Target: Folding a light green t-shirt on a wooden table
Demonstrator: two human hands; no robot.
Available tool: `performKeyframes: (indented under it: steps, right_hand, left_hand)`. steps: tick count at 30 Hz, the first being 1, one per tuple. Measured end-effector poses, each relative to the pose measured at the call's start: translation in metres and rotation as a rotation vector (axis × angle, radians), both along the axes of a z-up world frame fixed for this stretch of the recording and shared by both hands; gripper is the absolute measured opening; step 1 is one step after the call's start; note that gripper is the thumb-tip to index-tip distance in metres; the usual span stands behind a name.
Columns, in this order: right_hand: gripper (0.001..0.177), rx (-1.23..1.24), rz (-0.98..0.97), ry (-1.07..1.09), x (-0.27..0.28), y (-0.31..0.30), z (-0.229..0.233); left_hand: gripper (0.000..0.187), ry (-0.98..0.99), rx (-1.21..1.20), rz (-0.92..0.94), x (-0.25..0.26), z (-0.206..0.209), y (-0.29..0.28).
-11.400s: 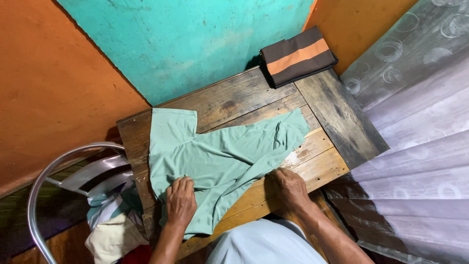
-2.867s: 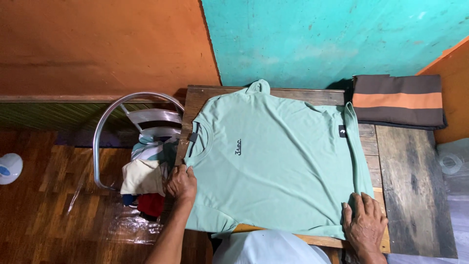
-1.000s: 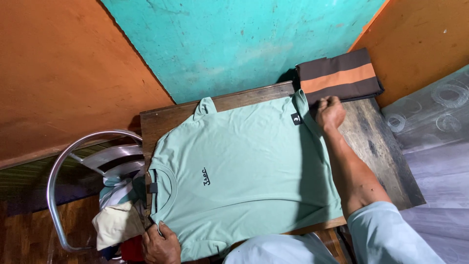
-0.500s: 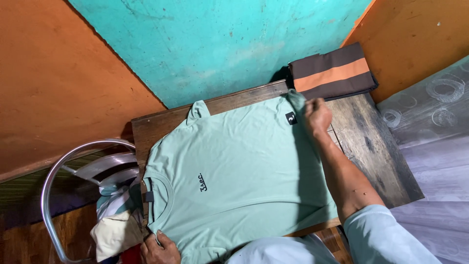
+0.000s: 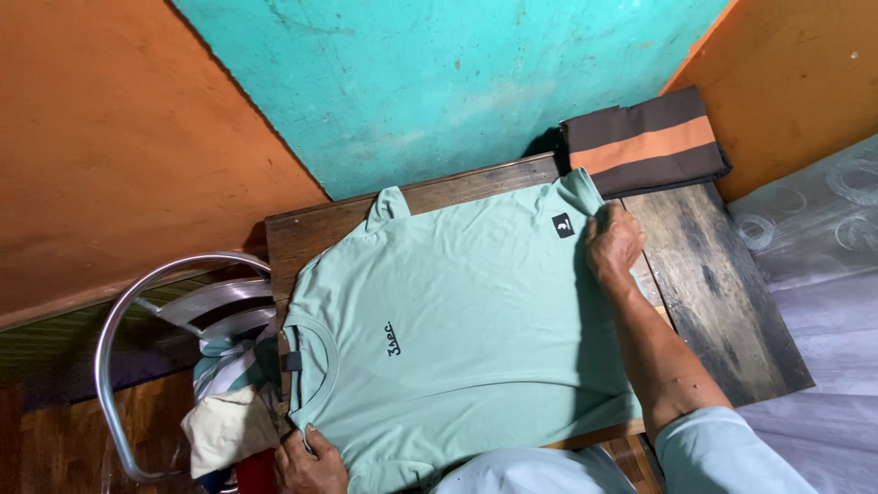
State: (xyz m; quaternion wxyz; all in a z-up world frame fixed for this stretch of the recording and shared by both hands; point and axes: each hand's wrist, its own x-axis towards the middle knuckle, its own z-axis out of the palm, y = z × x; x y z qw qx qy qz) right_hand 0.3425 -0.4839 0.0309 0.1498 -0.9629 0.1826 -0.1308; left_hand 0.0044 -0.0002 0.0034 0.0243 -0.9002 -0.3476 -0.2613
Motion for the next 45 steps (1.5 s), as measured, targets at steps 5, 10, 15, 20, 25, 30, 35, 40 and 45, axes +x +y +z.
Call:
performKeyframes:
  steps: [5,10,15,20,25,30,35,40,45]
  right_hand:
    - [0.033,-0.111,0.017,-0.152,0.007,0.0,-0.015]
    - [0.035,-0.247,0.341,-0.249,0.019,0.052,-0.016]
    - [0.054,-0.246,0.887,-0.259,-0.012,0.168,-0.024]
    - [0.048,-0.117,1.207,-0.163,-0.084,0.264,0.022]
    - [0.064,-0.133,1.152,0.122,-0.084,0.277,0.012]
    - [0.053,-0.17,1.134,-0.025,-0.08,0.279,0.028]
    - [0.061,-0.262,1.101,0.008,-0.083,0.287,-0.003]
    - [0.056,-0.152,1.306,-0.041,-0.129,0.307,0.036]
    - [0.052,-0.099,1.289,0.054,-0.124,0.311,0.034]
  left_hand:
    - [0.019,0.07,-0.053,0.065,-0.004,-0.008,0.004]
    - [0.024,0.087,-0.089,0.107,-0.001,-0.015,0.008]
    - [0.022,-0.007,-0.043,0.056,-0.001,-0.015,0.008]
    - [0.02,-0.059,-0.094,0.02,-0.001,-0.014,0.008]
    - [0.02,-0.072,-0.11,0.07,0.0,-0.012,0.006]
    - [0.013,-0.126,-0.102,0.0,0.004,-0.008,0.006]
    - [0.014,-0.122,-0.129,0.034,0.004,-0.016,0.006]
    - [0.017,-0.128,-0.108,0.063,0.004,-0.014,0.005]
    - [0.023,-0.139,-0.202,0.075,0.004,-0.016,0.005]
